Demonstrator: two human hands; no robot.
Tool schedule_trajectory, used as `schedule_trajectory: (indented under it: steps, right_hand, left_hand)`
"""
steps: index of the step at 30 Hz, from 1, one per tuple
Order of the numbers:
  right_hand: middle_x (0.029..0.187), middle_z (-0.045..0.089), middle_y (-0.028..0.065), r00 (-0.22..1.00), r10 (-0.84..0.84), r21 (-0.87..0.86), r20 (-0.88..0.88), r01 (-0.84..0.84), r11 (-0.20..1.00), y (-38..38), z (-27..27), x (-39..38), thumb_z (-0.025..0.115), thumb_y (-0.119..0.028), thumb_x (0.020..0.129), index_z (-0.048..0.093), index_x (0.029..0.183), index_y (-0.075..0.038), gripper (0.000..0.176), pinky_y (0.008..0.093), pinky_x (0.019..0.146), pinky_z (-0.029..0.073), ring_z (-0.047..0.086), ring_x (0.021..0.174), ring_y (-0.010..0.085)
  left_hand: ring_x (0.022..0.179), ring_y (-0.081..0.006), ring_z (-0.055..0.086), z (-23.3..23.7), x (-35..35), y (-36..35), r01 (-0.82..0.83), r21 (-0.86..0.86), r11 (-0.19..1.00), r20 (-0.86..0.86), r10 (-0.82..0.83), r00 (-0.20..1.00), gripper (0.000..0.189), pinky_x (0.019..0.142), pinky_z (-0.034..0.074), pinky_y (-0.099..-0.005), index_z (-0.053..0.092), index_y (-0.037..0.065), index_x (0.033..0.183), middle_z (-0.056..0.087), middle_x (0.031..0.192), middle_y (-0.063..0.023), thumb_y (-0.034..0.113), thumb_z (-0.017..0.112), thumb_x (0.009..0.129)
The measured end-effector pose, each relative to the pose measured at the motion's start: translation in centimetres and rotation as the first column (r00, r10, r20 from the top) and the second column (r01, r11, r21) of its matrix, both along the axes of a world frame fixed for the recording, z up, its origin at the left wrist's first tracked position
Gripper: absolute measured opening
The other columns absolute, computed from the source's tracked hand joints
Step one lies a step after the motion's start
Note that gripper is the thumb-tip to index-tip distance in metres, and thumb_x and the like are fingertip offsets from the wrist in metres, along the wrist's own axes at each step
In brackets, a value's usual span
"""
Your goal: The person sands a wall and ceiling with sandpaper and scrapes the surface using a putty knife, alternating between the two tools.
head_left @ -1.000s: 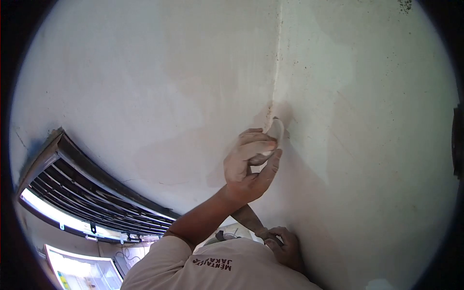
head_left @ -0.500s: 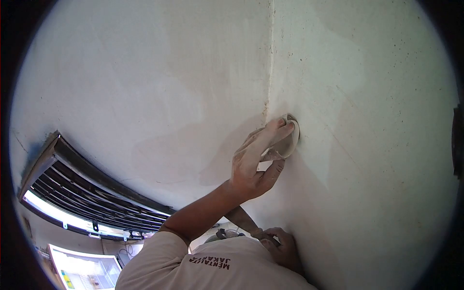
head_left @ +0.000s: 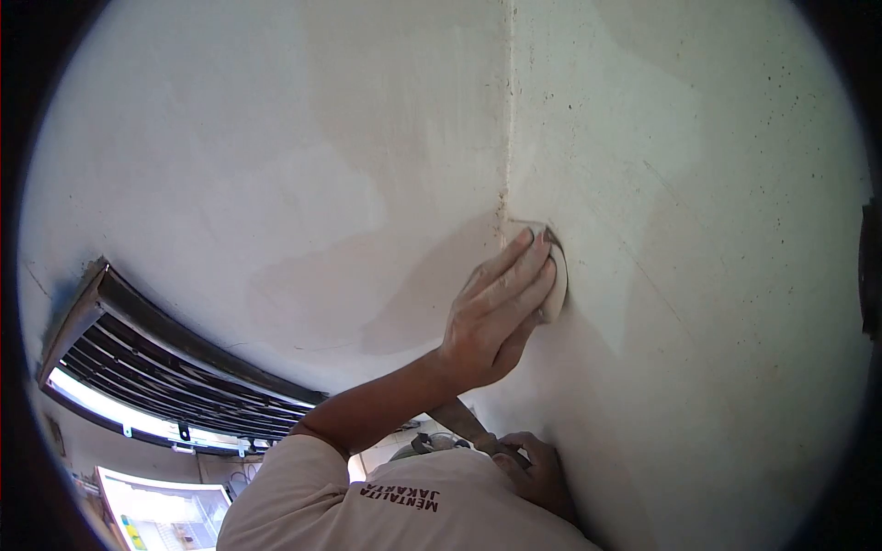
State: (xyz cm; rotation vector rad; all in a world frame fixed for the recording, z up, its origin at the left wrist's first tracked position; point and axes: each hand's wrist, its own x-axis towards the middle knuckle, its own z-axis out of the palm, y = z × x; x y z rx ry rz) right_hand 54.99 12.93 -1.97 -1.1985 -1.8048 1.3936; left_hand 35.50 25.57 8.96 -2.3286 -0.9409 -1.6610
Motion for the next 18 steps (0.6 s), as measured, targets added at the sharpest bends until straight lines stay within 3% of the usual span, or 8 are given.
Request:
schedule_trajectory:
  steps: [6,13,18]
  right_hand:
    - [0.098,0.069,0.0208,1.0,0.01,-0.031,0.003,-0.01,0.999,0.2,-0.9,0.0,0.07,-0.023,0.09,0.062,0.109,0.001,0.032,0.041,0.081,0.053,0.069,0.089,0.0318]
    - [0.098,0.069,0.0201,0.999,0.035,-0.025,0.03,-0.035,0.999,0.3,-0.8,0.2,0.07,-0.025,0.091,0.063,0.11,0.0,0.033,0.0396,0.082,0.053,0.069,0.088,0.0305]
    - [0.096,0.07,0.0188,0.999,0.034,0.012,0.016,-0.034,0.999,0.4,-1.7,0.0,0.072,-0.022,0.089,0.063,0.108,0.001,0.031,0.0386,0.08,0.054,0.069,0.087,0.0289]
  left_hand:
    - [0.14,-0.0467,0.037,-2.1,0.2,0.4,-0.028,0.047,0.999,-0.067,0.031,0.997,0.052,0.111,0.033,-0.0565,0.057,-0.005,0.131,0.051,0.143,-0.023,0.006,0.069,0.082]
    - [0.142,-0.0492,0.032,1.9,0.0,0.9,-0.119,-0.003,0.993,-0.031,0.119,0.992,0.049,0.113,0.027,-0.0582,0.054,-0.005,0.134,0.048,0.146,-0.0234,0.008,0.065,0.088]
    - [0.144,-0.0501,0.027,-1.9,0.8,0.3,-0.049,-0.032,0.998,-0.005,0.049,0.999,0.049,0.115,0.022,-0.0607,0.052,-0.006,0.136,0.046,0.147,-0.0254,0.011,0.062,0.091]
